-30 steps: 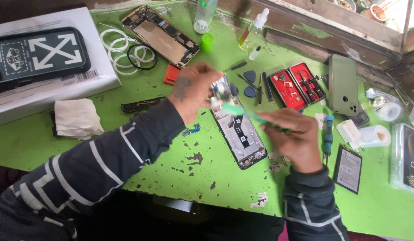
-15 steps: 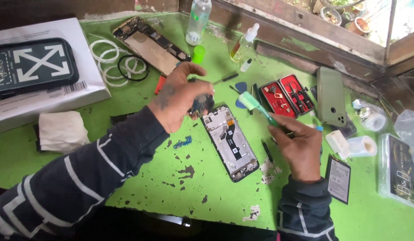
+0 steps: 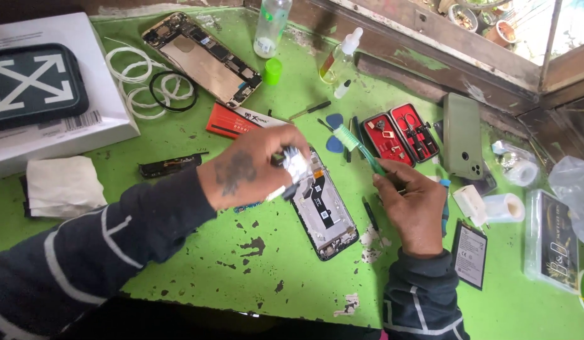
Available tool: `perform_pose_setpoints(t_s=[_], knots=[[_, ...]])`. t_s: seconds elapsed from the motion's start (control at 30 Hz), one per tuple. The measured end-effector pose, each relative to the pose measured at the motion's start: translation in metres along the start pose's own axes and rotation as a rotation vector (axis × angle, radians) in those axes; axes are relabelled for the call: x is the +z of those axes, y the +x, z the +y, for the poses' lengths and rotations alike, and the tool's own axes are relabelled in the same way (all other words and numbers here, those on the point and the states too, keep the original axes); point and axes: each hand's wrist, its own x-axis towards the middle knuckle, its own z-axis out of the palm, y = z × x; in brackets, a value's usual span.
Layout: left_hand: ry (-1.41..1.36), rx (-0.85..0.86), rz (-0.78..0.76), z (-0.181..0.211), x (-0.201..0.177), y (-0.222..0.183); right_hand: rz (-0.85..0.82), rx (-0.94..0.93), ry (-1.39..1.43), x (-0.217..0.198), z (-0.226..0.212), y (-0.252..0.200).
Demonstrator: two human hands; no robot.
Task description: Cleaning a smartphone circuit board using a toothbrush and cleaning solution.
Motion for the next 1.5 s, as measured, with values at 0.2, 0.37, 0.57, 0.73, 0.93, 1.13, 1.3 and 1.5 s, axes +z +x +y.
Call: perform_pose_setpoints(t_s=[0.2,0.37,0.57,0.73,0.93,1.13,1.3,1.5], knots=[[0.312,0.024,-0.228,0.004,-0.006,-0.013,0.038,0.011,0.029,0.001,-0.005,-0.001],[0.471,0.112,-0.288,-0.007,-0.007,-0.013,0.036,0.015,0.021,0.004,-0.004,-0.001],[0.645,0.072,-0.353,-0.003,-0.005,-0.017,0.022,-0.012,0.002,0.006,-0.005,-0.002],[0.704,0.065,-0.338,-0.014,-0.001,-0.011,-0.013,-0.036,0.02,0.008,-0.016,-0.003],[0.886,0.151,-0.296,-0.014,0.006,-0.016,-0.048,-0.061,-0.034,0.013,-0.019,-0.006],[0.979,0.305,-0.23,-0.018,0.018,-0.023,-0.031,-0.048,-0.11,0.009,-0.017,-0.01],[1.046,0.657,-0.159,-0.048,0.052,-0.024,-0.126,-0.121,-0.14,0.005,-0.004,-0.012],[1.108,0.723,-0.128,-0.075,0.067,-0.029,-0.117,-0.127,-0.151,0.012,-0.005,-0.012]])
